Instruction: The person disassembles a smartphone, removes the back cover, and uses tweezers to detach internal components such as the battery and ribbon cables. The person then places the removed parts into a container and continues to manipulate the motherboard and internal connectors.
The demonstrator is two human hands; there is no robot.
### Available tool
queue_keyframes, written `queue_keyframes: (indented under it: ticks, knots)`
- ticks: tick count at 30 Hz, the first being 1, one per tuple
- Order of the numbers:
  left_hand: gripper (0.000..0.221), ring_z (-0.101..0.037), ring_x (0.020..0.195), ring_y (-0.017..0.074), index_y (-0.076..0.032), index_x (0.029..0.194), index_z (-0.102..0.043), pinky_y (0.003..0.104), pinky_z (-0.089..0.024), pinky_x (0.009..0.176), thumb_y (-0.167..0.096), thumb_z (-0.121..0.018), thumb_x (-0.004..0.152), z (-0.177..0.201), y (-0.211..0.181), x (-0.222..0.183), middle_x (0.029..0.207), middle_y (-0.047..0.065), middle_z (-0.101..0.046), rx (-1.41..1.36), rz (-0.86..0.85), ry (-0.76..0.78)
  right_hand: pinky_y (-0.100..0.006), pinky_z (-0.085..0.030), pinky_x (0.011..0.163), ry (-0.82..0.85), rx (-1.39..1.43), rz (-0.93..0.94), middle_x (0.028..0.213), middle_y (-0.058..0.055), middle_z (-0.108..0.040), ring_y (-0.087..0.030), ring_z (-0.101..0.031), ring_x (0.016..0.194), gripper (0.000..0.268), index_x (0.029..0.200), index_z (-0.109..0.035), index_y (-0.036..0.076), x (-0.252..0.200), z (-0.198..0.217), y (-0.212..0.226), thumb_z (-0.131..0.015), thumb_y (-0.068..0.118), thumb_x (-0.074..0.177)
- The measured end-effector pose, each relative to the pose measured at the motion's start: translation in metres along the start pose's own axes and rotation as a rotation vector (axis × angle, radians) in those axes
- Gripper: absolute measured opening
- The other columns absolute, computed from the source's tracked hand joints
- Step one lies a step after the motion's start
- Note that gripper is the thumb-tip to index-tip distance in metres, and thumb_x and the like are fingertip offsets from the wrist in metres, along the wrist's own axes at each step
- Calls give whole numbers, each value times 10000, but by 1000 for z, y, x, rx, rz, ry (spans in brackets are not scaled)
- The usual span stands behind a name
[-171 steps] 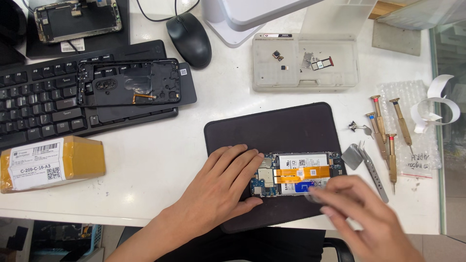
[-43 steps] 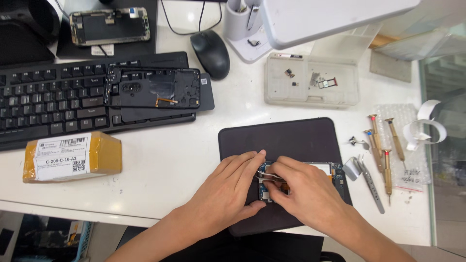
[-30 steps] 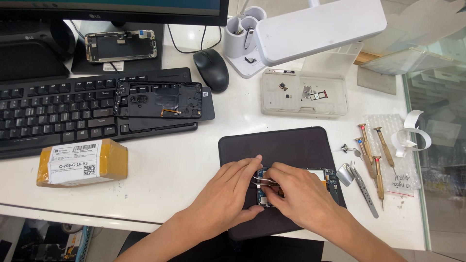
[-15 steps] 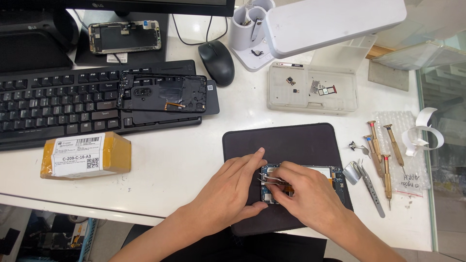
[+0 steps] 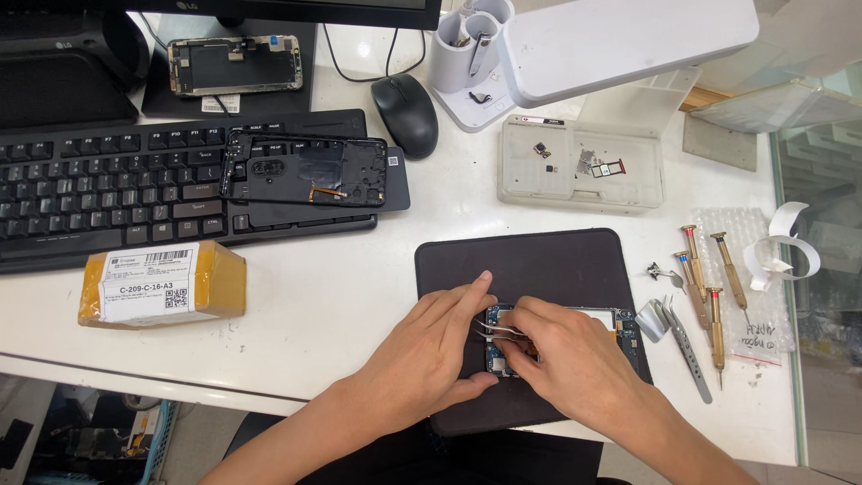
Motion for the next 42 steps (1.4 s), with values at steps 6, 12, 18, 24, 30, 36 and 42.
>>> queue_keyframes:
  ticks: [6, 12, 18, 24, 30, 36, 42]
  knots:
    - [1080, -570, 1236, 403, 150, 1514, -244, 471, -453, 1063, -246, -890, 745, 1, 0, -1, 1324, 272, -585, -10, -2, -5, -335, -566, 528, 0, 7, 3, 757, -54, -672, -190, -684, 549, 236, 1003, -738, 46, 1, -1, -1, -741, 217, 840]
    - [1080, -571, 1238, 402, 148, 1518, -241, 468, -455, 1065, -241, -889, 747, 2, -1, -1, 1328, 266, -589, -13, -6, -15, -331, -572, 547, -25, 32, 3, 760, -54, -680, -184, -698, 572, 218, 977, -725, 43, -1, -3, -5, -734, 222, 852]
    - [1078, -573, 1235, 401, 147, 1514, -241, 474, -453, 1064, -246, -890, 748, 1, -1, 0, 1322, 264, -592, -11, -4, -14, -320, -580, 560, -32, 66, 19, 770, -58, -688, -181, -711, 590, 206, 983, -725, 49, -1, -6, -8, -729, 210, 854]
    - [1080, -574, 1230, 403, 149, 1516, -237, 476, -455, 1061, -246, -889, 751, 1, 0, 0, 1314, 263, -592, -9, -5, -14, -320, -577, 550, -15, 87, -33, 781, -43, -697, -177, -717, 593, 198, 977, -724, 66, -2, -9, -12, -740, 213, 846]
    - [1082, -575, 1227, 398, 152, 1516, -238, 471, -456, 1058, -241, -889, 746, 2, -1, 0, 1323, 262, -589, -14, -12, -18, -312, -572, 530, -115, 161, 36, 791, -31, -716, -164, -723, 612, 199, 981, -730, 73, -8, -1, -10, -761, 202, 833]
    - [1087, -576, 1214, 391, 150, 1520, -231, 463, -460, 1055, -237, -889, 747, 3, -1, -1, 1326, 256, -588, -16, -13, -20, -280, -585, 527, -268, 227, 132, 830, -28, -727, -154, -737, 641, 199, 948, -742, 44, -17, 6, -6, -793, 167, 801]
    - [1095, -567, 1235, 399, 155, 1525, -220, 469, -453, 1065, -242, -888, 752, 3, -1, -1, 1324, 251, -586, -13, -11, -19, -284, -584, 532, -238, 203, 93, 850, -24, -736, -158, -728, 621, 205, 973, -758, 60, -17, 5, -5, -782, 156, 793]
Point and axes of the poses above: each hand's wrist, its own x-axis towards the middle knuckle, its own z-axis out of the back of the hand, y = z × x, the point moved 10 cm from there along x, towards the middle knuckle
